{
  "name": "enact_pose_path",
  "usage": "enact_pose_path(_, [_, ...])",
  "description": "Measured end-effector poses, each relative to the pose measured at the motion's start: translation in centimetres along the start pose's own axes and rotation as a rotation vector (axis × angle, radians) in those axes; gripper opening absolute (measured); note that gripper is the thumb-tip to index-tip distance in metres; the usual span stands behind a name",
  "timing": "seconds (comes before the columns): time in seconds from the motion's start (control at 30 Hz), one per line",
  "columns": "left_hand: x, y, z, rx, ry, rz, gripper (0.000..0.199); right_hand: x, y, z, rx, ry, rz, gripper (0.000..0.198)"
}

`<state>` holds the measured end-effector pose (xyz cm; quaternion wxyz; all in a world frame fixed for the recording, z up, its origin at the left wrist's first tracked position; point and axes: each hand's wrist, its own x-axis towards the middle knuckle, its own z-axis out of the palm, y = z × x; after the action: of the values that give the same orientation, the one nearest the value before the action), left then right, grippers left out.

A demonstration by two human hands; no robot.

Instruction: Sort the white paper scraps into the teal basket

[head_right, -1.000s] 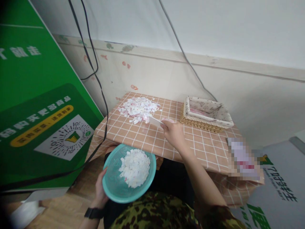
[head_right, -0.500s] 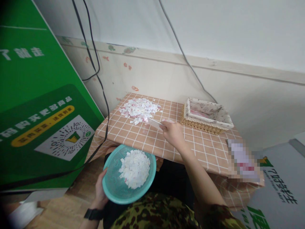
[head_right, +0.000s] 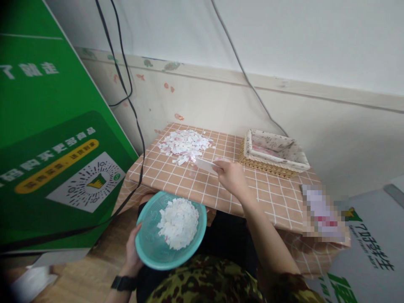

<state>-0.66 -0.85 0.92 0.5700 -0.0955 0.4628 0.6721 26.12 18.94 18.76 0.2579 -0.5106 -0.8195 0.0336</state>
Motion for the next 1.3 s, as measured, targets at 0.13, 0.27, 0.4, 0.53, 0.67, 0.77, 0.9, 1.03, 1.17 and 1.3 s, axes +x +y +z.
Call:
enact_pose_path(0.13, [0.1, -0.1, -0.1, 0.005, -0.021, 0.002, 0.018, 0.2, -0.2, 0.0, 0.005, 0.018, 0.017, 0.026])
enact_pose_path(0.27, [0.2, -0.1, -0.3, 0.007, -0.004, 0.014, 0.019, 0.9, -0.7, 0.4, 0.024, 0.008, -0.02, 0.025])
enact_pose_path(0.4, [0.3, -0.1, -0.3, 0.014, 0.019, 0.013, 0.019, 1.7, -1.2, 0.8, 0.001, -0.019, -0.049, 0.024])
enact_pose_path(0.53, [0.5, -0.1, -0.5, 0.017, 0.024, 0.018, 0.021, 2.2, -1.4, 0.9, -0.003, 0.022, -0.04, 0.026])
enact_pose_path(0.67, [0.6, -0.1, -0.7, 0.016, -0.014, 0.011, 0.018, 2.2, -1.8, 1.1, -0.001, -0.027, -0.079, 0.025])
enact_pose_path(0.77, [0.5, -0.1, -0.6, 0.02, -0.025, 0.016, 0.016, 2.4, -2.2, 1.4, -0.065, -0.055, -0.104, 0.025])
enact_pose_path(0.9, [0.5, -0.1, -0.6, 0.029, -0.009, 0.009, 0.017, 2.6, -2.5, 1.5, -0.127, -0.036, -0.103, 0.027])
enact_pose_path(1.03, [0.6, -0.1, -0.7, 0.021, -0.015, -0.001, 0.015, 2.7, -2.8, 1.2, -0.155, -0.048, -0.14, 0.027])
enact_pose_path(1.17, [0.7, -0.1, -0.7, 0.015, -0.003, 0.014, 0.014, 2.8, -3.0, 0.7, -0.21, -0.079, -0.169, 0.025])
enact_pose_path(1.3, [0.6, -0.2, -0.8, 0.021, -0.024, 0.025, 0.017, 3.0, -2.8, -0.1, -0.235, -0.104, -0.178, 0.024])
